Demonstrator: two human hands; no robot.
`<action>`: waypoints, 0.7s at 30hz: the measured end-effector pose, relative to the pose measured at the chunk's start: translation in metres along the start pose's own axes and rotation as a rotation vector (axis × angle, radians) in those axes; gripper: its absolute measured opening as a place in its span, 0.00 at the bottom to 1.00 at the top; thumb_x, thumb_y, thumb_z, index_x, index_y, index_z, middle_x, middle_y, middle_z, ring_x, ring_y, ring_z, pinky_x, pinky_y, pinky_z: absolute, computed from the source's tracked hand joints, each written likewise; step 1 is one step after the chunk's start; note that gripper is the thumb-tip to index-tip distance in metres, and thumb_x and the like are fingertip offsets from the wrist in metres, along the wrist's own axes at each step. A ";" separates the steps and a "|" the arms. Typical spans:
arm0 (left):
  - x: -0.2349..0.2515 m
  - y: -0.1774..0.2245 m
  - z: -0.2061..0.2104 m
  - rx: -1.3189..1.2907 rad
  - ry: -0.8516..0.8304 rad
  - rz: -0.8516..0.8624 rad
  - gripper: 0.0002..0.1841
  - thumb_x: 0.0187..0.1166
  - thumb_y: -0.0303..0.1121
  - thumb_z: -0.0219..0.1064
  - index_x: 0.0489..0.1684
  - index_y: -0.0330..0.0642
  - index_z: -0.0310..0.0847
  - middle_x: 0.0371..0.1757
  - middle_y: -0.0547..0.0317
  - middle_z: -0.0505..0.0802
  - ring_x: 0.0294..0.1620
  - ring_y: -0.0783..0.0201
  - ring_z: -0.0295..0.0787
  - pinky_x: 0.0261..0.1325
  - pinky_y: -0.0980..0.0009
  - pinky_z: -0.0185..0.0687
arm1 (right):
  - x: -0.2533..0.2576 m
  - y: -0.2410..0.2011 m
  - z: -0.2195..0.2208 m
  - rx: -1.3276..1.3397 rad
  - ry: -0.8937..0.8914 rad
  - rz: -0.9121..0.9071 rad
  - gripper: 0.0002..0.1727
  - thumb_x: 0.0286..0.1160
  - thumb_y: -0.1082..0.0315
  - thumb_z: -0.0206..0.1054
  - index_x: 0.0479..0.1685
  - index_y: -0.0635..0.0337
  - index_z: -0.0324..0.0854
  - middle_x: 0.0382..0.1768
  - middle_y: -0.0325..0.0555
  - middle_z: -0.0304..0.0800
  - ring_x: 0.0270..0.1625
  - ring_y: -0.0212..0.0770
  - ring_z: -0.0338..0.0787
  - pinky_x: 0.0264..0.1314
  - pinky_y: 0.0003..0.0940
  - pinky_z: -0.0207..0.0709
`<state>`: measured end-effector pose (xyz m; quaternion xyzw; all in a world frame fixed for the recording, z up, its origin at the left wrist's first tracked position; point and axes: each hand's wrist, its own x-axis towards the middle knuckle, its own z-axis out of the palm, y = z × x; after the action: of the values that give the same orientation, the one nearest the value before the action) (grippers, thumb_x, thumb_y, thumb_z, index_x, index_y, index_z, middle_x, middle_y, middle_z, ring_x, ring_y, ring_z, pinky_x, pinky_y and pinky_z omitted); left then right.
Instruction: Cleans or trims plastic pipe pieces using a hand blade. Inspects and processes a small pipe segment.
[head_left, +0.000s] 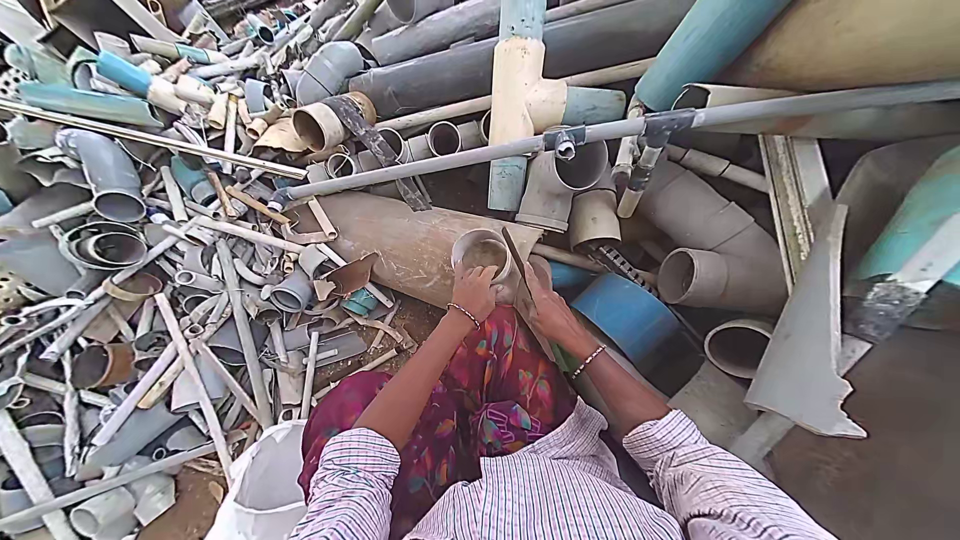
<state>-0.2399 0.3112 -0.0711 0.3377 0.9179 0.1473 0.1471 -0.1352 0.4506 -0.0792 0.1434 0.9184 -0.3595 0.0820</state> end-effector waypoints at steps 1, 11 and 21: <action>0.001 0.003 0.000 -0.010 0.017 -0.009 0.20 0.89 0.32 0.59 0.77 0.35 0.77 0.72 0.37 0.86 0.82 0.41 0.74 0.92 0.39 0.39 | 0.000 0.001 0.002 -0.008 -0.023 0.008 0.41 0.89 0.71 0.54 0.97 0.60 0.34 0.57 0.71 0.87 0.63 0.68 0.87 0.72 0.58 0.73; 0.004 0.004 0.000 -0.092 0.002 -0.008 0.17 0.87 0.23 0.57 0.68 0.27 0.81 0.69 0.32 0.86 0.75 0.39 0.80 0.84 0.46 0.63 | 0.002 -0.012 0.007 0.064 0.059 0.028 0.38 0.89 0.71 0.52 0.96 0.63 0.38 0.59 0.72 0.87 0.64 0.67 0.87 0.73 0.57 0.72; 0.004 0.004 0.004 -0.118 -0.010 -0.050 0.17 0.86 0.24 0.58 0.69 0.27 0.81 0.69 0.32 0.85 0.71 0.37 0.83 0.78 0.44 0.71 | -0.007 -0.013 0.009 0.099 0.189 -0.044 0.40 0.87 0.73 0.53 0.96 0.65 0.38 0.48 0.70 0.90 0.51 0.66 0.91 0.62 0.58 0.78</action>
<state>-0.2392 0.3180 -0.0737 0.3060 0.9152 0.1956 0.1748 -0.1324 0.4340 -0.0756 0.1604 0.9061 -0.3910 -0.0199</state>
